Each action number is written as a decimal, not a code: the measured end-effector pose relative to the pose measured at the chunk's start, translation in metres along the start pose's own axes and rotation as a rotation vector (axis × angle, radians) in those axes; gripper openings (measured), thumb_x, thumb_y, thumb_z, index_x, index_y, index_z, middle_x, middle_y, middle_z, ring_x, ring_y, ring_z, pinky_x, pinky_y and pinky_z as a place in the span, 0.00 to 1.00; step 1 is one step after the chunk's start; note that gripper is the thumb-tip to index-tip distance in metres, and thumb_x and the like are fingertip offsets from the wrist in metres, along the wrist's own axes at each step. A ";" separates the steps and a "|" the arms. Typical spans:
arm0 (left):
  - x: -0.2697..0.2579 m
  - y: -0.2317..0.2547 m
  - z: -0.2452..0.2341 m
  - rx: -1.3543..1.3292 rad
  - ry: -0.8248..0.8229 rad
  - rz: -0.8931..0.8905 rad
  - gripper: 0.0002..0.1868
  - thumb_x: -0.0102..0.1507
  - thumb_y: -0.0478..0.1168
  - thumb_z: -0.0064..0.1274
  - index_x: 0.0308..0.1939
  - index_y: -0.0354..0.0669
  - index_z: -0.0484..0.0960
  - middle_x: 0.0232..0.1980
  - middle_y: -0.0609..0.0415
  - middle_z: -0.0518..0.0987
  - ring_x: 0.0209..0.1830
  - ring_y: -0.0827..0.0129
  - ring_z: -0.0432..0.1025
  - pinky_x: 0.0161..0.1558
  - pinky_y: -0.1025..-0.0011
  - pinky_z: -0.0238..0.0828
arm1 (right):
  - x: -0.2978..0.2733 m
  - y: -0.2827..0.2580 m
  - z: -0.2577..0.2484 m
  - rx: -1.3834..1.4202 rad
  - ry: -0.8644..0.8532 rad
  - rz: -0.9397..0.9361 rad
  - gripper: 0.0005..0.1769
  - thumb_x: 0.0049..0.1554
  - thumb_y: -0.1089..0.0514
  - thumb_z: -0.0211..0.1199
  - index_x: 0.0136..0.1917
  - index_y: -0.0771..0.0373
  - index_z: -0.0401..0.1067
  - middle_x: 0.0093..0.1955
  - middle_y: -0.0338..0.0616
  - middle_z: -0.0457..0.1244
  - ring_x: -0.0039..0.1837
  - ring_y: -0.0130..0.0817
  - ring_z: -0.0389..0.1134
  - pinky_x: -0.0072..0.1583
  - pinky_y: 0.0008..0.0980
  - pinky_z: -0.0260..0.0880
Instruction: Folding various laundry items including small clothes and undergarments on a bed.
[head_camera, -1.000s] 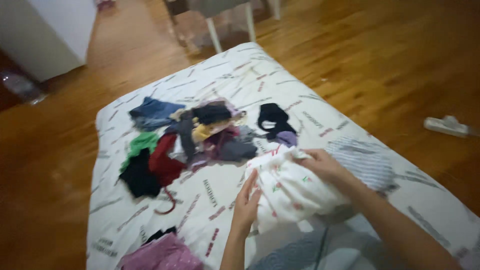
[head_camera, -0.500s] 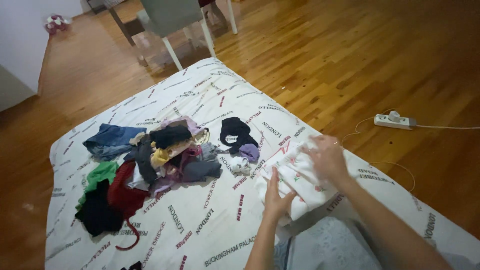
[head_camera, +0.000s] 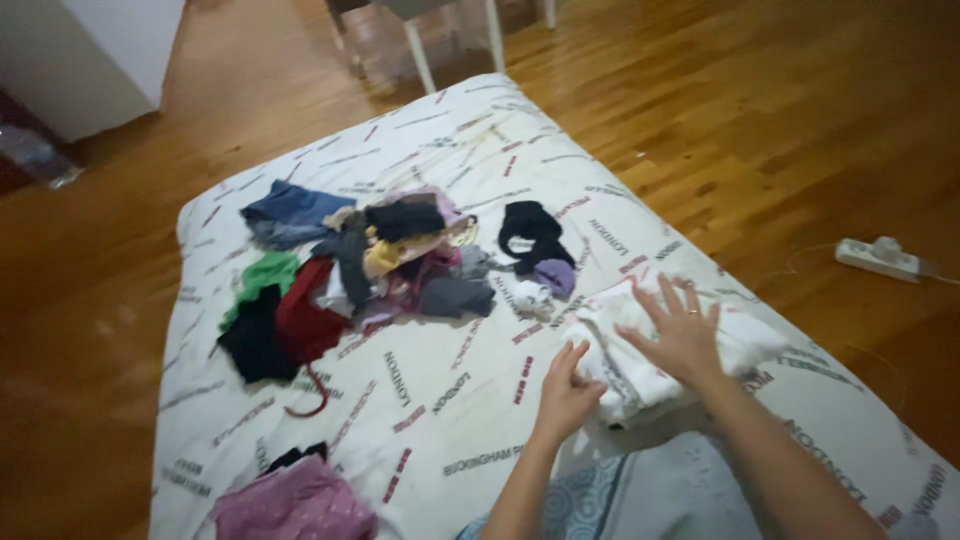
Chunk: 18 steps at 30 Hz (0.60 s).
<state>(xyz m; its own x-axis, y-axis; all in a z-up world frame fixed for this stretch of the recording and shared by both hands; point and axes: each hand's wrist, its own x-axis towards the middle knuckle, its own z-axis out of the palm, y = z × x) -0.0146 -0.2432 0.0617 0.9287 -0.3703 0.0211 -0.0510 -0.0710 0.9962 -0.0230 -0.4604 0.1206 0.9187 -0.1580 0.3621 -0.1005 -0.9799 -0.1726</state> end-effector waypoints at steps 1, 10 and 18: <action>-0.005 -0.010 -0.021 0.001 0.014 0.003 0.39 0.54 0.31 0.63 0.70 0.44 0.70 0.80 0.43 0.59 0.46 0.60 0.80 0.46 0.71 0.80 | 0.000 0.001 0.002 0.005 0.001 -0.013 0.45 0.49 0.21 0.55 0.77 0.34 0.60 0.82 0.46 0.48 0.82 0.58 0.43 0.69 0.81 0.42; -0.084 -0.040 -0.191 0.109 0.216 -0.008 0.27 0.56 0.31 0.63 0.61 0.40 0.79 0.63 0.50 0.79 0.44 0.70 0.82 0.43 0.76 0.81 | -0.002 -0.014 -0.016 -0.017 -0.007 -0.051 0.36 0.53 0.29 0.56 0.70 0.44 0.69 0.80 0.51 0.51 0.79 0.57 0.46 0.65 0.79 0.42; -0.097 -0.062 -0.250 0.065 0.424 -0.307 0.19 0.59 0.34 0.60 0.55 0.40 0.83 0.58 0.55 0.83 0.37 0.72 0.80 0.39 0.74 0.82 | 0.019 -0.139 0.027 0.512 0.086 -0.208 0.11 0.55 0.54 0.68 0.49 0.61 0.80 0.50 0.47 0.71 0.57 0.43 0.69 0.61 0.42 0.66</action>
